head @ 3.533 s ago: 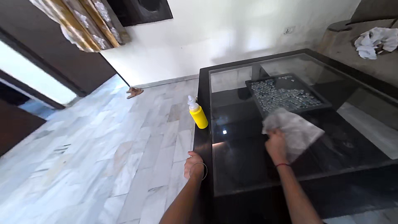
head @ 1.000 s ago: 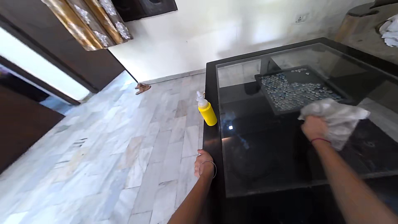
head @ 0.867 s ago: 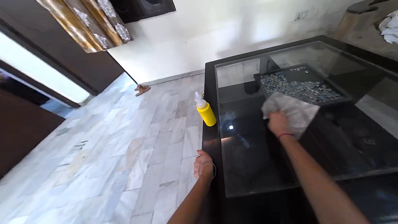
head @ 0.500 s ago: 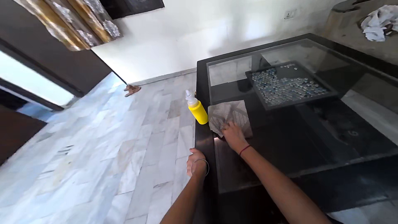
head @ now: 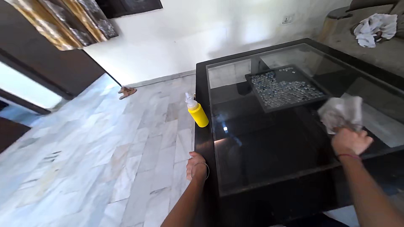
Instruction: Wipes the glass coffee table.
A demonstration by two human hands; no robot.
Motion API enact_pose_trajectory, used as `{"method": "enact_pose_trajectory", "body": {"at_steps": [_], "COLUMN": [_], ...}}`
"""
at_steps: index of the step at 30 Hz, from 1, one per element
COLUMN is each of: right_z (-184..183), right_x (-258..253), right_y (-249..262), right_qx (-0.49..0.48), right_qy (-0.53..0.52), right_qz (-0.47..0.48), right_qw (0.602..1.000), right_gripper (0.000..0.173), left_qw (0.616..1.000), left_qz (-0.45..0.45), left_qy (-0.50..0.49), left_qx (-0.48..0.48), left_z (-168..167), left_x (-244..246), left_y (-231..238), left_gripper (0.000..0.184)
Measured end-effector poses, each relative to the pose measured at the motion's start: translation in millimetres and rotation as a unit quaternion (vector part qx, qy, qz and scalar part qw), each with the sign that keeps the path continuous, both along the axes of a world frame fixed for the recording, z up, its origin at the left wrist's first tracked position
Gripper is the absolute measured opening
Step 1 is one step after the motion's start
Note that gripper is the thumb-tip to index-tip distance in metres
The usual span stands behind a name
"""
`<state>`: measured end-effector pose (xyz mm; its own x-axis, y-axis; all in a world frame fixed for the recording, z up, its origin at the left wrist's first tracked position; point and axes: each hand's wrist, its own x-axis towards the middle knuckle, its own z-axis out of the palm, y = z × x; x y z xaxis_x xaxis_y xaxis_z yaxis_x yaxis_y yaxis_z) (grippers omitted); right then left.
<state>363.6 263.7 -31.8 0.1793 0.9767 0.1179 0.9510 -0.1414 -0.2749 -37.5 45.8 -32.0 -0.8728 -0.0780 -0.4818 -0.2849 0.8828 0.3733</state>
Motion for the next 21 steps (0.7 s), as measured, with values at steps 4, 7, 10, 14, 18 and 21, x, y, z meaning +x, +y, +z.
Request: {"method": "enact_pose_trajectory", "body": {"at_steps": [4,7,10,14,18,21], "right_z": [-28,7,13,10,1,-5], "right_x": [41,8,-50,-145,-213,-229], "right_y": [3,-16,-31,-88,-165,-201], "right_qx": [0.043,-0.05,-0.064,-0.064,-0.12,-0.12], "right_qy": [-0.032,0.032,0.082,0.14,0.162,0.198], "right_qz": [-0.101,-0.069,-0.003,0.174,0.4,0.517], "right_qw": [0.993,0.996,0.995,0.973,0.894,0.824], "right_gripper": [0.024,0.028,0.026,0.03,0.043,0.046], "left_qw": [1.0,1.0,1.0,1.0,1.0,0.998], "left_qz": [0.0,-0.005,-0.006,-0.025,-0.025,-0.058], "left_qy": [-0.002,0.001,0.004,0.01,0.014,0.018], "left_qx": [-0.002,-0.008,-0.007,0.008,0.001,-0.017], "left_z": [0,1,1,3,1,3], "left_x": [0,1,1,3,2,3], "left_y": [1,2,1,-2,-2,-3], "left_gripper": [0.078,0.077,0.076,0.077,0.078,0.076]}}
